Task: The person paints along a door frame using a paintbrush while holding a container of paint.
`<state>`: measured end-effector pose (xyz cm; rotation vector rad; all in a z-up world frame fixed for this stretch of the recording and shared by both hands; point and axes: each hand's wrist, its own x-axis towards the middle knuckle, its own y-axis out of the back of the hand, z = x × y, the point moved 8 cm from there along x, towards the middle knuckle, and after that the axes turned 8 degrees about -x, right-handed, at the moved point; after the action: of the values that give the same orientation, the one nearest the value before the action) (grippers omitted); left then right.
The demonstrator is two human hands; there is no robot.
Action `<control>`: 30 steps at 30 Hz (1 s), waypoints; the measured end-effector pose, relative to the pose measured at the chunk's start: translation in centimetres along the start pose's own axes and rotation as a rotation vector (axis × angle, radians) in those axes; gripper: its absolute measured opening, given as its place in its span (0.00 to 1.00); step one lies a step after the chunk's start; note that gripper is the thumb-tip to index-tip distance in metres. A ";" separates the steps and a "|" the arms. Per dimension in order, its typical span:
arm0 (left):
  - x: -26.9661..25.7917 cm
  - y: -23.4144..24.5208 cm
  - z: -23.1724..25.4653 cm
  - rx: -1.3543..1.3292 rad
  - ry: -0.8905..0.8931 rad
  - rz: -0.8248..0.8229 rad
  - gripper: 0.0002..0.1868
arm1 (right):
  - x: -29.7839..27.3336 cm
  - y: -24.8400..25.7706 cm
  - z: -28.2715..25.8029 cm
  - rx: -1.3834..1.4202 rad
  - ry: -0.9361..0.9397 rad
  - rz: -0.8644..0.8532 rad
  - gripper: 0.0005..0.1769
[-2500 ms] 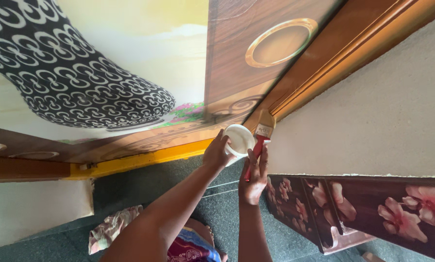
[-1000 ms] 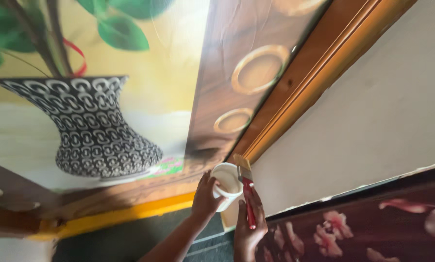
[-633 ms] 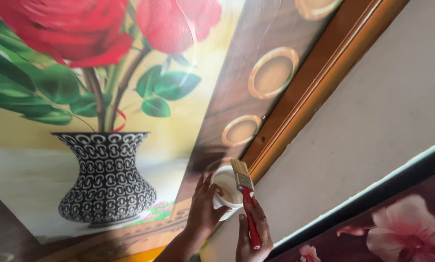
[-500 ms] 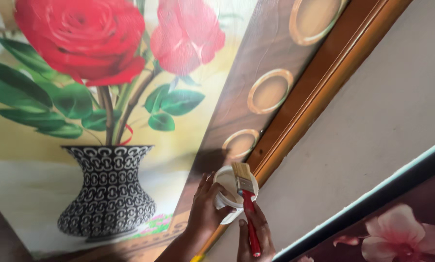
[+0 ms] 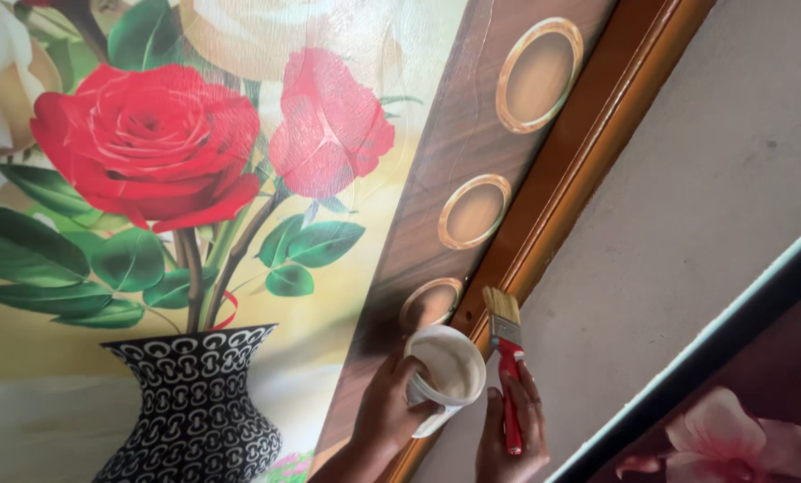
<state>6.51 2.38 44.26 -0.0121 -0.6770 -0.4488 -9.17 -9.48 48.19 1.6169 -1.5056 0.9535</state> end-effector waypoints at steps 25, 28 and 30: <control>6.4 -3.2 2.2 0.100 -0.044 0.036 0.31 | 8.3 1.0 6.9 0.061 0.051 -0.090 0.14; 6.6 -3.0 2.9 0.106 -0.082 0.051 0.31 | 8.3 0.1 9.4 -0.042 0.121 -0.145 0.13; 6.4 -2.8 3.3 0.087 -0.105 0.086 0.31 | 10.2 -0.7 11.8 0.076 0.189 -0.195 0.12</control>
<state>7.79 -2.23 50.39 0.0176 -0.7955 -0.3369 -7.52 -24.58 51.68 1.6421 -1.1747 1.0322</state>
